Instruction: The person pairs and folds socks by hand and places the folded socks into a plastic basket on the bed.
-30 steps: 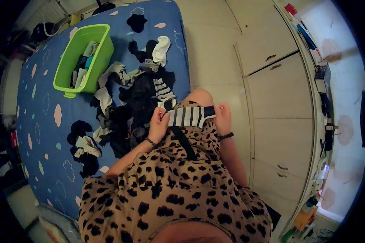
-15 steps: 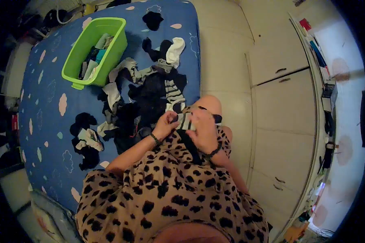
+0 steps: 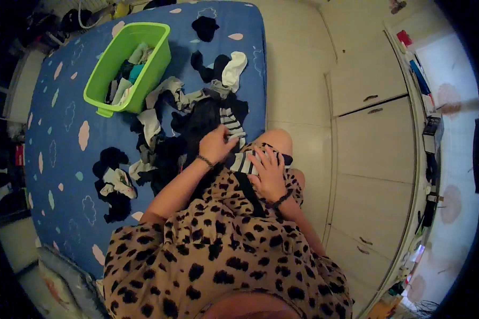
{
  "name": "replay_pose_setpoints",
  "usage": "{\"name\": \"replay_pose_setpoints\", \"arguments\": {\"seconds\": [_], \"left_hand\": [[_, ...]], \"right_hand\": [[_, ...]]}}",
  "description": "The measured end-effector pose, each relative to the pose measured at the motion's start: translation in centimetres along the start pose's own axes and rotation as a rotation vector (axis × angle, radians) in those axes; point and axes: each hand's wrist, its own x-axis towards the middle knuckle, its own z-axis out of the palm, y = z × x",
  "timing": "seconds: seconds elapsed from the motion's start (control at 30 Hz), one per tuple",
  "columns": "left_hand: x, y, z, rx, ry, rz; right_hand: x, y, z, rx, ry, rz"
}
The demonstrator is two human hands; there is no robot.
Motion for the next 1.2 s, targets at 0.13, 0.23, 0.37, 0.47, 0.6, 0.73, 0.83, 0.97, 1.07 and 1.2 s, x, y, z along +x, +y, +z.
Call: {"name": "replay_pose_setpoints", "arguments": {"seconds": [0.13,0.23,0.37,0.47,0.6,0.73,0.83,0.97,1.07,1.2], "left_hand": [[3.3,0.5,0.2,0.020,-0.016,0.167],[4.3,2.1,-2.1,-0.448,-0.018,0.136],[3.9,5.1,-5.3,-0.756,-0.125,0.129],[2.2,8.0,-6.2,-0.860,-0.142,0.086],[0.6,8.1,-4.1,-0.705,0.070,0.138],[-0.8,8.4,-3.0,-0.976,-0.075,-0.049],[-1.8,9.3,-4.6,-1.200,-0.315,-0.248],[-3.1,10.2,-4.9,-1.223,-0.557,-0.290],[-3.2,9.3,-3.5,-1.143,-0.571,-0.256],[-0.2,7.9,-3.7,-0.153,0.420,0.338]], "right_hand": [[0.3,-0.4,-2.3,0.226,0.147,0.075],[1.2,1.3,-3.1,0.345,0.296,0.123],[4.4,1.9,-3.9,0.610,0.453,0.102],[5.7,-1.4,-4.9,1.023,0.345,0.269],[6.1,-3.4,-3.2,1.362,0.197,0.175],[5.6,-2.7,-1.7,1.047,0.230,0.282],[5.3,-0.8,-1.2,1.102,0.525,0.339],[4.6,-0.6,-1.3,1.079,0.612,0.353],[4.4,-1.5,-2.4,0.949,0.653,0.394],[3.6,-1.9,-3.4,0.646,0.779,0.226]]}}
